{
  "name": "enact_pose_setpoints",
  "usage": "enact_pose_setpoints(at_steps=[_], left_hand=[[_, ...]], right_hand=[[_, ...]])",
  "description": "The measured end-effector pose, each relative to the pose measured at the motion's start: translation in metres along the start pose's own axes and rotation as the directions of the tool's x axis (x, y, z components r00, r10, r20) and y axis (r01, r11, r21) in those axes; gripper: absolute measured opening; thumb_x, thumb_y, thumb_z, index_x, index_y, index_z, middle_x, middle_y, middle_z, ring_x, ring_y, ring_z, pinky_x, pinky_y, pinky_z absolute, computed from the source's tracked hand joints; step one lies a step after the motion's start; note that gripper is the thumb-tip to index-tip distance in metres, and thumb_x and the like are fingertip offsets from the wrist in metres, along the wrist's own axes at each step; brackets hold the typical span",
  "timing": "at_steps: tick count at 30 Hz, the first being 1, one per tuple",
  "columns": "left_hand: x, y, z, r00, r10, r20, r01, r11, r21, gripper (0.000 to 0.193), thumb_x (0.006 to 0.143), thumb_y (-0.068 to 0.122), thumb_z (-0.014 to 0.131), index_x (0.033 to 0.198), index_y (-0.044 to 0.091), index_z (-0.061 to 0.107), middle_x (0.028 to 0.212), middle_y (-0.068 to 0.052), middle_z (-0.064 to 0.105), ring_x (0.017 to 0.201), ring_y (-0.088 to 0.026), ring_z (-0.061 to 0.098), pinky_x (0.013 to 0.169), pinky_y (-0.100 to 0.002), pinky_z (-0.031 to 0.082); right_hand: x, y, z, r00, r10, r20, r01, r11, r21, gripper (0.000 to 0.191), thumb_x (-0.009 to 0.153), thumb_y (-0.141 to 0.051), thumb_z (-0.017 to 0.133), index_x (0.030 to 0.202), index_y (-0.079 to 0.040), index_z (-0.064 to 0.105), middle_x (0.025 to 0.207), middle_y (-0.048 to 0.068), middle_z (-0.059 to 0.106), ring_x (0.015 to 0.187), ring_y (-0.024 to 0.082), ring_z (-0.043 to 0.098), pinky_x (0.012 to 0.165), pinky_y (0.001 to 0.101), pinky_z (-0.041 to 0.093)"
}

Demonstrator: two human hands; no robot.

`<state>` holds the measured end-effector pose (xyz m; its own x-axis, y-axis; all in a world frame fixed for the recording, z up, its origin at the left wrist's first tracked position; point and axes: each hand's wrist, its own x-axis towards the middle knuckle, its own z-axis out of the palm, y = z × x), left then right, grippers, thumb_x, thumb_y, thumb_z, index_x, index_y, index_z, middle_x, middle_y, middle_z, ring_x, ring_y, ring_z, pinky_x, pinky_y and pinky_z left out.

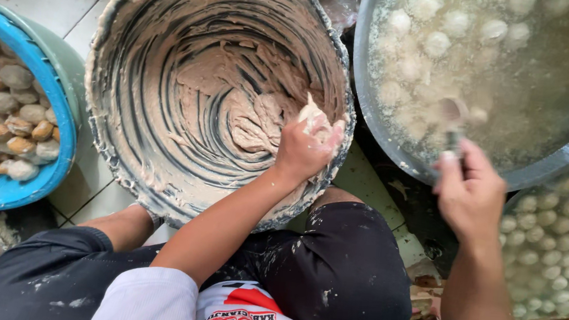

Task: The person sits on the floor and forms meatballs from a large bowl of batter. They scoop batter with a hand-held scoop, squeeze and shape balls by hand, and drop the finished balls into a tray of liquid or coating, repeating the cycle continuously.

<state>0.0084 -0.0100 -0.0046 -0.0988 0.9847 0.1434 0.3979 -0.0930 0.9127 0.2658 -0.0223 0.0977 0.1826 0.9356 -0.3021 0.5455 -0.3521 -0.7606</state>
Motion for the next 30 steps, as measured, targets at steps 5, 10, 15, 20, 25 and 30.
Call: enact_pose_setpoints(at_steps=[5, 10, 15, 20, 25, 30], left_hand=[[0.012, 0.019, -0.011, 0.994, 0.024, 0.111, -0.012, 0.994, -0.106, 0.024, 0.082, 0.020, 0.080, 0.086, 0.004, 0.062, 0.079, -0.015, 0.066, 0.070, -0.036, 0.070, 0.063, -0.043, 0.055], [0.007, 0.018, -0.004, 0.985, -0.024, 0.171, 0.017, 0.999, 0.037, 0.025, 0.074, 0.021, 0.082, 0.084, 0.006, 0.064, 0.079, -0.017, 0.068, 0.077, -0.040, 0.069, 0.067, -0.046, 0.055], [0.014, -0.004, -0.002, 0.952, -0.236, 0.194, 0.206, 0.965, 0.160, 0.024, 0.091, 0.030, 0.076, 0.099, 0.008, 0.070, 0.095, -0.019, 0.071, 0.094, -0.041, 0.069, 0.085, -0.049, 0.055], [0.002, -0.040, 0.007, 0.816, -0.578, 0.003, 0.558, 0.789, 0.257, 0.055, 0.080, 0.037, 0.078, 0.121, 0.005, 0.065, 0.113, -0.025, 0.067, 0.109, -0.047, 0.061, 0.092, -0.053, 0.048], [-0.026, -0.059, 0.035, 0.869, -0.494, 0.018, 0.486, 0.861, 0.152, 0.047, 0.091, 0.037, 0.072, 0.119, 0.000, 0.065, 0.113, -0.027, 0.068, 0.106, -0.044, 0.065, 0.091, -0.048, 0.051], [-0.024, -0.058, 0.023, 0.939, -0.295, 0.174, 0.289, 0.955, 0.063, 0.037, 0.102, 0.035, 0.064, 0.097, -0.001, 0.073, 0.102, -0.025, 0.070, 0.095, -0.043, 0.066, 0.083, -0.047, 0.051]], right_hand=[[-0.015, -0.029, 0.039, 0.917, -0.199, 0.345, 0.187, 0.980, 0.067, 0.040, 0.102, -0.006, 0.058, 0.142, -0.003, 0.059, 0.093, 0.003, 0.072, 0.077, 0.008, 0.062, 0.070, 0.0244, 0.052], [-0.013, -0.039, 0.051, 0.857, -0.161, 0.489, 0.110, 0.985, 0.132, 0.038, 0.103, -0.010, 0.058, 0.140, -0.006, 0.061, 0.090, 0.001, 0.069, 0.072, 0.004, 0.059, 0.063, 0.0208, 0.049], [-0.002, -0.019, 0.044, 0.800, 0.115, 0.589, -0.271, 0.945, 0.183, 0.038, 0.101, -0.015, 0.056, 0.137, -0.008, 0.063, 0.081, 0.000, 0.065, 0.051, 0.004, 0.049, 0.046, 0.0218, 0.041], [0.018, 0.012, 0.006, 0.972, 0.172, 0.159, -0.194, 0.972, 0.130, 0.043, 0.101, -0.016, 0.057, 0.143, -0.010, 0.060, 0.085, 0.004, 0.068, 0.055, 0.009, 0.055, 0.049, 0.0261, 0.043], [0.036, 0.031, -0.011, 0.937, -0.294, -0.189, 0.158, 0.838, -0.523, 0.038, 0.101, -0.015, 0.070, 0.137, -0.004, 0.067, 0.105, 0.018, 0.074, 0.090, 0.029, 0.072, 0.079, 0.0384, 0.056], [0.033, 0.030, -0.021, 0.948, -0.177, -0.266, 0.045, 0.898, -0.438, 0.028, 0.101, -0.016, 0.070, 0.126, -0.004, 0.069, 0.102, 0.016, 0.075, 0.084, 0.025, 0.073, 0.077, 0.0377, 0.057]])
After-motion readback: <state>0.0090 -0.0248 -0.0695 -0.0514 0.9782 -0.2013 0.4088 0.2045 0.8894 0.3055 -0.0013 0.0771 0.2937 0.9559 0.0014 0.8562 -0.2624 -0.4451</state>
